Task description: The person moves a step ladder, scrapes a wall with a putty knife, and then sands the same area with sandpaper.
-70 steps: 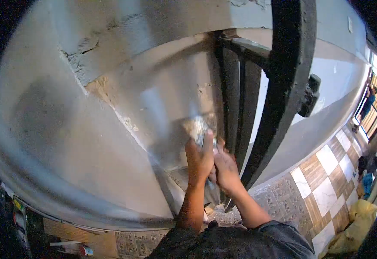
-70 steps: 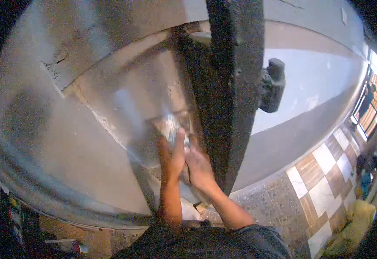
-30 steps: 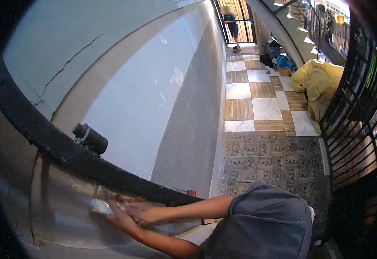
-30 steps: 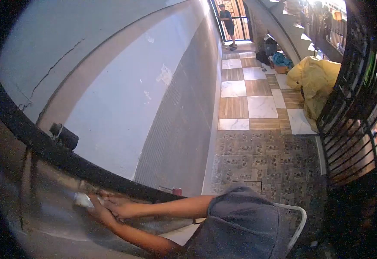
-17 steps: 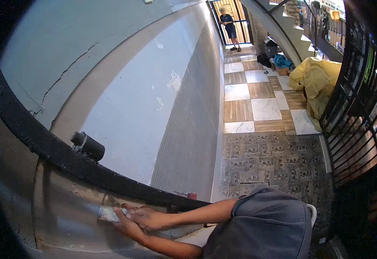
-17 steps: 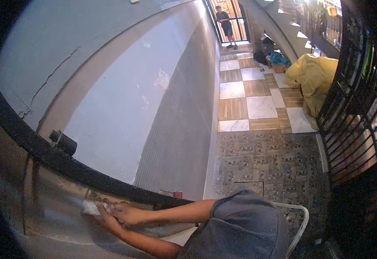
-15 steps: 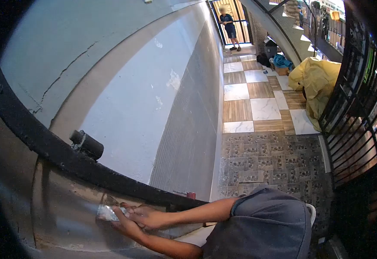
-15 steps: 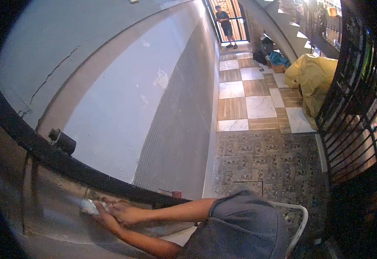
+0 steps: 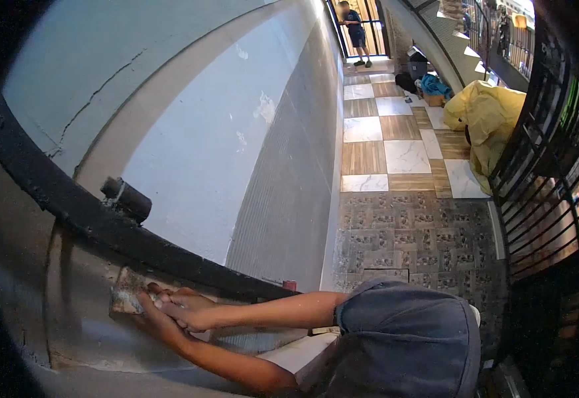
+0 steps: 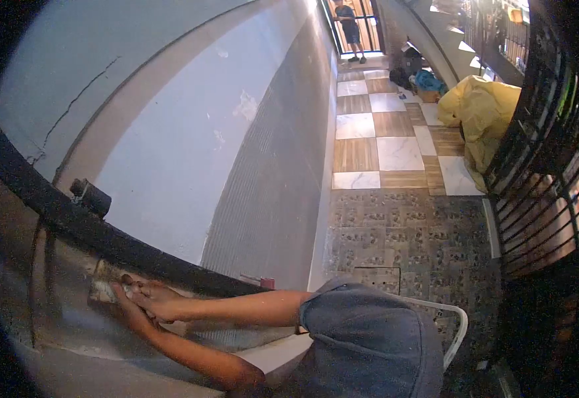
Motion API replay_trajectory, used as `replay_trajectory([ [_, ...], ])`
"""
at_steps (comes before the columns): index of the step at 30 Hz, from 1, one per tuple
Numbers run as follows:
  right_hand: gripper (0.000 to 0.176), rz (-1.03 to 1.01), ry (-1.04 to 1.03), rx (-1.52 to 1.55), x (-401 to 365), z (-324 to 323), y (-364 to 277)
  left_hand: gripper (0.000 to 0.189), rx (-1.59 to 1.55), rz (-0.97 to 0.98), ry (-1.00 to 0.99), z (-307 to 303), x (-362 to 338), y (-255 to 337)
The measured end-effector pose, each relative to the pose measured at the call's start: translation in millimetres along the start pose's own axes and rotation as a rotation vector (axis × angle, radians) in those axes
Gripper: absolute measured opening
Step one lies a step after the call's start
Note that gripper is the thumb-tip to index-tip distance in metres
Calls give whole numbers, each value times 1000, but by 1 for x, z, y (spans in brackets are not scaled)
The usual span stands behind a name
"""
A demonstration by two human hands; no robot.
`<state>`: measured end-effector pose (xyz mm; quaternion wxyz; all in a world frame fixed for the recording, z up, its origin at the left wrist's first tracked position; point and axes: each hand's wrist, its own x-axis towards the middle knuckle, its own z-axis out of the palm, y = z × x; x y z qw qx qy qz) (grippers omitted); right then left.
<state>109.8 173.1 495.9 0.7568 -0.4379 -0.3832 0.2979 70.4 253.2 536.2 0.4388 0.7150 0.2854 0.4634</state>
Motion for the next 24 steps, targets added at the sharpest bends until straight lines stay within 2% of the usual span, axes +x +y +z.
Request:
replay_trajectory([
  [2,44,5,-6,10,2,-2,5,53,-60,-63,36,9,-24,12],
  [4,44,90,-41,-36,-11,-10,32,47,215,-153,230,13,-38,-8],
  [5,47,-14,-68,-73,-14,-14,40,47,210,-140,227,9,-33,-16],
  [7,48,-88,-37,-60,-10,-8,45,51,-98,-173,-88,1,-24,-29],
  [8,49,-155,-19,-42,-8,-2,45,51,-102,-166,-93,0,-21,-27],
  [9,47,-427,142,-93,-9,6,49,54,-141,-149,-139,-2,-20,-24],
  [10,47,-422,143,-95,-11,1,47,56,-174,-143,-182,-4,-22,-24],
  [11,46,-282,69,-115,-13,-7,46,56,-171,-148,-183,-2,-25,-33],
  [12,44,-150,-6,-134,-14,-12,44,58,-134,-110,-78,5,-27,-47],
  [13,44,-157,-9,-133,-16,-13,42,60,-101,-67,28,11,-28,-47],
  [16,46,-142,-19,-46,-5,-10,40,63,-40,-3,110,11,-19,-40],
  [17,47,-124,21,-120,22,-4,40,68,119,25,69,2,3,-31],
  [18,48,-104,62,-191,36,-1,45,68,122,21,69,-3,6,-27],
  [19,48,-105,62,-191,29,0,28,69,14,-98,15,-4,7,-4],
  [20,47,53,22,-96,16,0,-5,71,-98,-214,-37,-2,8,16],
  [21,47,212,-17,3,4,-1,-22,71,69,-132,-7,2,-5,28],
  [22,47,213,-17,0,-7,-5,-17,71,67,-133,-6,7,-14,13],
  [24,45,-21,-32,-26,-21,-14,21,67,84,125,220,16,-26,-36],
])
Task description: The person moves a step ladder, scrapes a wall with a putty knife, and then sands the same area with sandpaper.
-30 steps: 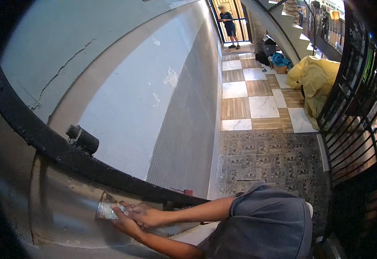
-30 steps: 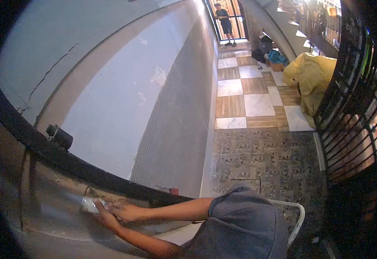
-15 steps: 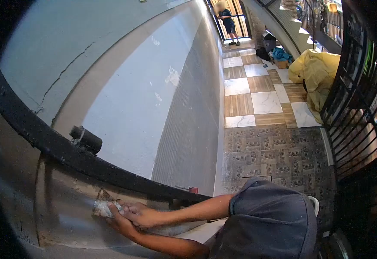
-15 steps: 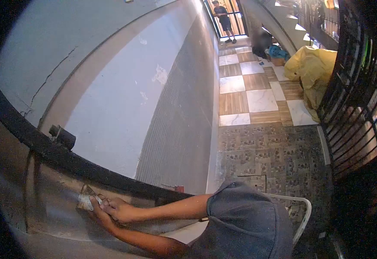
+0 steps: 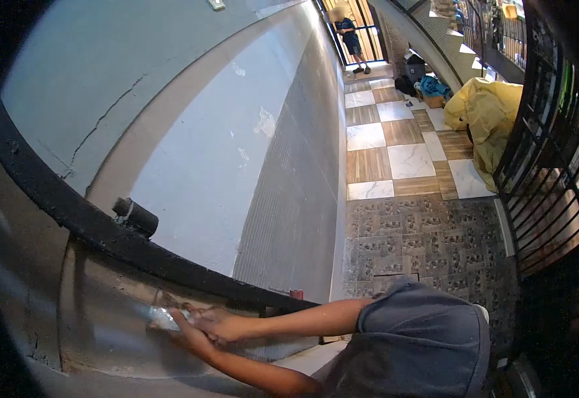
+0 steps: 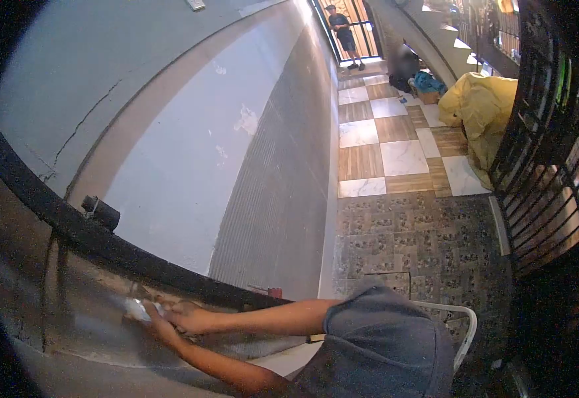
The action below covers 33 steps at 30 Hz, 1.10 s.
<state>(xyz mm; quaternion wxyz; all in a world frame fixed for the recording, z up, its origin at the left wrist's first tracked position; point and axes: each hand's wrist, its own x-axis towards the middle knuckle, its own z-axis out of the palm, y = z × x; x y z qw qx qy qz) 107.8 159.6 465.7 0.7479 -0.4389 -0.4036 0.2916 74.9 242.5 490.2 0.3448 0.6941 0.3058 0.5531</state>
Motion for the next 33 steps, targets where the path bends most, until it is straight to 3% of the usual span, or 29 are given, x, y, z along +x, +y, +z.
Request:
replay_trajectory([
  [2,43,-92,-4,-36,17,0,29,63,-35,-62,-88,-7,-2,8],
  [4,43,-181,9,-82,23,7,1,59,64,-346,-182,-14,19,23],
  [5,43,21,-73,59,32,10,-3,56,-136,-320,-165,-14,27,19],
  [6,43,21,-72,59,30,8,-8,56,-136,-321,-166,-16,25,19],
  [8,50,52,-283,-14,27,2,-17,53,-200,-147,-54,-19,23,24],
  [9,61,22,-267,-124,18,-1,-5,53,-86,-177,-37,-25,10,24],
  [11,67,112,-419,-101,-36,-19,-22,53,-128,-42,23,-32,-36,-9],
  [12,64,-270,-328,-352,-59,-26,16,53,-170,-56,91,-33,-76,5],
  [13,60,-240,-454,-281,-89,-44,7,52,-109,117,163,-33,-103,-37],
  [14,54,-37,-560,-350,-116,-69,14,52,-407,-227,10,-35,-135,-16],
  [16,46,171,-587,-538,-169,-122,40,48,-207,-280,-35,-48,-167,-7],
  [17,39,557,-470,-321,-198,-155,77,48,-195,-290,-40,-53,-170,-18],
  [18,32,497,-477,-459,-227,-194,110,48,-203,-281,-80,-57,-174,-33],
  [19,33,612,-390,-743,-269,-241,167,49,-210,-272,-121,-60,-176,-45],
  [20,32,1086,-112,-680,-291,-253,147,47,-186,-287,-86,-57,-177,-48],
  [21,32,1108,-116,-670,-328,-263,157,46,-158,-290,-99,-56,-177,-54],
  [23,32,1347,179,-1203,-389,-325,200,46,-143,-302,-68,-50,-183,-52],
  [24,32,1402,337,-1492,-379,-354,206,45,-212,-271,-67,-45,-183,-42],
  [25,32,1387,308,-1511,-362,-357,202,46,-265,-245,-81,-45,-185,-36],
  [26,32,1357,440,-1448,-357,-347,199,46,-249,-264,-74,-51,-188,-37],
  [28,32,1274,753,-1338,-326,-330,158,46,-319,-328,-284,-43,-199,-45],
  [30,32,1175,1038,-1157,-315,-301,153,47,-394,-183,-274,-20,-202,-21],
  [31,32,1186,1039,-1150,-327,-308,163,46,-429,-153,-317,-14,-208,-16],
  [32,31,710,231,-1478,-336,-323,176,45,-470,-116,-359,-9,-210,-15],
  [33,30,151,-580,-1597,-341,-342,183,42,-483,-61,-471,-11,-214,-17],
])
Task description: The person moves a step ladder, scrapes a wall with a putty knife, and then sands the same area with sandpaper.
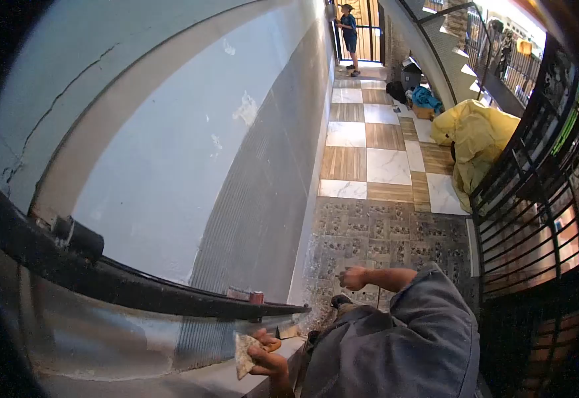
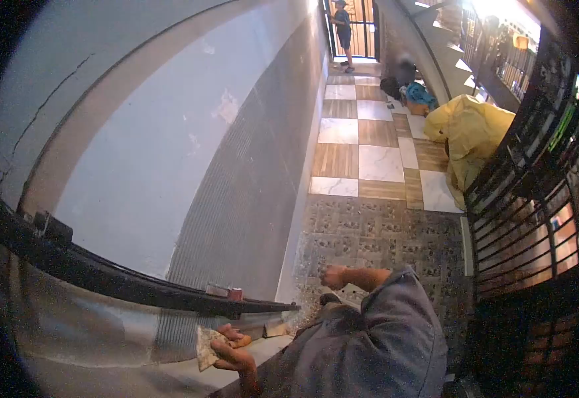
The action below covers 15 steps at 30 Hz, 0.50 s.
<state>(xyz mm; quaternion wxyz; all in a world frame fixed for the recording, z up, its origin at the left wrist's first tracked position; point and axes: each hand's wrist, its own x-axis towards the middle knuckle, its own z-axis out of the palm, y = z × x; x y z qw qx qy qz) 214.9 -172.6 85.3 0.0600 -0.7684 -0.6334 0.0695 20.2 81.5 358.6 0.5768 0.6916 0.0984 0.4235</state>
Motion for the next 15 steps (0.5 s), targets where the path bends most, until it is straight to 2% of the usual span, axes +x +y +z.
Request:
replay_trajectory([
  [1,30,2,1,3,2,2,6,42,1,-1,-3,2,-3,0],
  [3,22,1261,396,582,12,-3,22,37,-2,-117,-80,14,-6,-8],
  [4,22,1262,398,577,14,-4,29,35,-56,21,-153,21,-3,-14],
  [5,19,1197,377,334,16,-4,35,35,-61,21,-154,30,-4,-18],
  [6,17,1126,352,106,19,0,35,37,-97,-76,-155,38,-6,-21],
  [8,22,502,-19,98,35,11,27,43,-162,-265,-168,47,-3,-20],
  [10,21,270,292,132,51,-21,-5,45,-128,-191,-183,56,4,-17],
  [12,23,398,207,342,76,-48,-29,50,-86,-109,-182,69,13,4],
  [13,24,413,182,496,90,-63,-40,51,-97,-77,-111,59,11,-26],
  [15,27,447,105,669,117,-77,-65,43,12,-86,20,64,16,3],
])
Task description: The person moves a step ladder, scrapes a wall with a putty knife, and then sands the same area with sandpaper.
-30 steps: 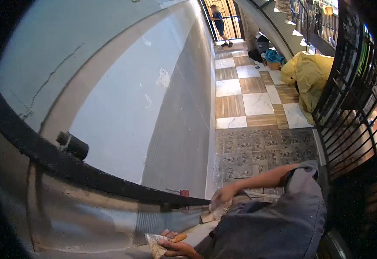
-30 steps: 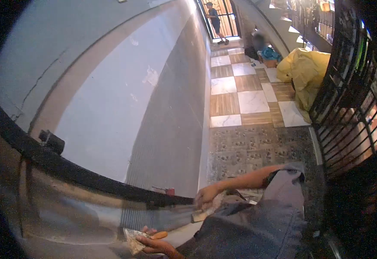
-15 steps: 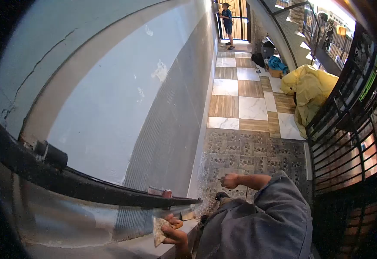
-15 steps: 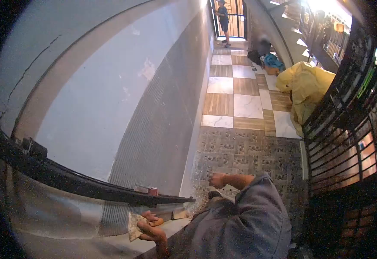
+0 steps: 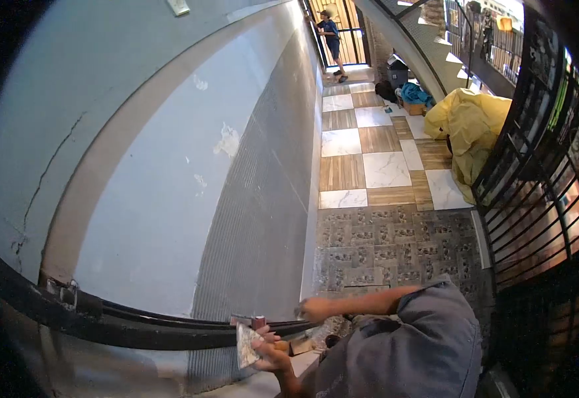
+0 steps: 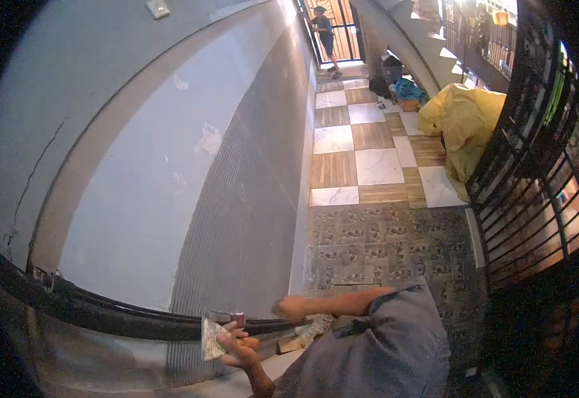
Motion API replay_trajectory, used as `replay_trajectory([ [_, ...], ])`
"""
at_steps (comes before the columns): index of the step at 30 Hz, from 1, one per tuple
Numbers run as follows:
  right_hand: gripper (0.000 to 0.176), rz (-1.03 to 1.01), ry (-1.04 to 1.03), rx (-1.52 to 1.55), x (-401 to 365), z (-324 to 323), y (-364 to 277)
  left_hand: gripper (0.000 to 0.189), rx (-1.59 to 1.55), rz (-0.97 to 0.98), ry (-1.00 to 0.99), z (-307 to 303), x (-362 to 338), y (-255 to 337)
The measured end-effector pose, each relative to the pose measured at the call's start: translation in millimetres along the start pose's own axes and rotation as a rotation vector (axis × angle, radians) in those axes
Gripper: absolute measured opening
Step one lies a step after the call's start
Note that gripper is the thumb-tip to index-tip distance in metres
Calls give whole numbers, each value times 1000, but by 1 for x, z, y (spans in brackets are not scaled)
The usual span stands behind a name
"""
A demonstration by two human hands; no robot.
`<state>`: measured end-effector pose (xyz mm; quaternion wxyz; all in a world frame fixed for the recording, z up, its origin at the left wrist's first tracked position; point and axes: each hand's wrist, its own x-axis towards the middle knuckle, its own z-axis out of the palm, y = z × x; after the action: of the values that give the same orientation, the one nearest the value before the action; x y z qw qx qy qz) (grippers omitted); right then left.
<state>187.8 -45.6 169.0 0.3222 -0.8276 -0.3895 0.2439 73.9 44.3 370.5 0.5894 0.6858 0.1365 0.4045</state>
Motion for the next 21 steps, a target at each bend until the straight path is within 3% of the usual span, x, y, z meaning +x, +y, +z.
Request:
replay_trajectory([
  [2,28,-257,-11,178,-24,-43,-79,41,79,-67,157,-7,2,18],
  [4,34,-505,-71,369,-30,-50,-120,39,110,80,194,-30,7,17],
  [5,38,-640,-75,504,-35,-55,-139,36,57,64,282,-36,10,21],
  [6,38,-640,-80,499,-38,-59,-156,35,54,145,302,-48,14,24],
  [8,45,-855,30,571,-41,-65,-189,35,-1,133,367,-62,19,40],
  [12,44,-756,-131,626,-45,-77,-232,36,70,143,477,-94,29,50],
  [15,42,-849,-82,608,-32,-64,-253,40,50,-2,501,-113,35,58],
  [19,40,-910,5,522,-21,-53,-276,40,36,19,485,-134,45,57],
  [21,35,-732,-153,556,-22,-57,-295,37,-106,24,453,-143,55,53],
])
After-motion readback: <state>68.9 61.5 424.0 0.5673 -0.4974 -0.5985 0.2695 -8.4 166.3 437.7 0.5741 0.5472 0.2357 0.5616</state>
